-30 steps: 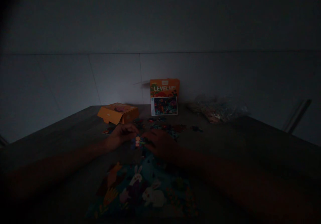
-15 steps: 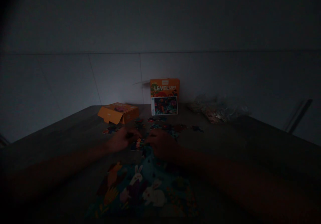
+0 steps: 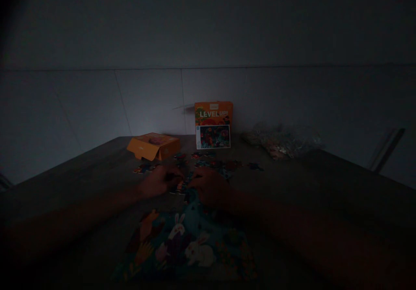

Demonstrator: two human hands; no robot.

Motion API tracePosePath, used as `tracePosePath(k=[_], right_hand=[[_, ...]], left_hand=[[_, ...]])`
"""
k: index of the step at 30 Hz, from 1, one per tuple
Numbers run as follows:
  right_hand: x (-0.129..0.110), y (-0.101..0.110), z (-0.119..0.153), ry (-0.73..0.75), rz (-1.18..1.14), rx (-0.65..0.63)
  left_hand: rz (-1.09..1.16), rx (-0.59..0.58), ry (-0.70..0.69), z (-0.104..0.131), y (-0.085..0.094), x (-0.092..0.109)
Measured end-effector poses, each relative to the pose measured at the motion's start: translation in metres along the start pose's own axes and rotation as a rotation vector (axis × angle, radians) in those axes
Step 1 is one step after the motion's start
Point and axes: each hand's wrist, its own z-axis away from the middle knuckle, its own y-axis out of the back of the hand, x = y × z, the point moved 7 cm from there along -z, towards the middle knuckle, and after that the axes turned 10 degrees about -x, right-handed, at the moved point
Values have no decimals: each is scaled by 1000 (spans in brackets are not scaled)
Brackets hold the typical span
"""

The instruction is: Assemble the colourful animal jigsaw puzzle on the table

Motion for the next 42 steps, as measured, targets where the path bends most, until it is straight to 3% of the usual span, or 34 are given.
tracePosePath(k=[13,28,42], right_hand=[[-1,0,0,-37,-15,-37],[2,-3,-1,-36,6,-43],[4,-5,-1,-35,-18,-46]], left_hand=[[-29,-95,-77,2,-6,9],[243,-317,-113,1,-12,1],[288,-352,-100,-3,-15,-3]])
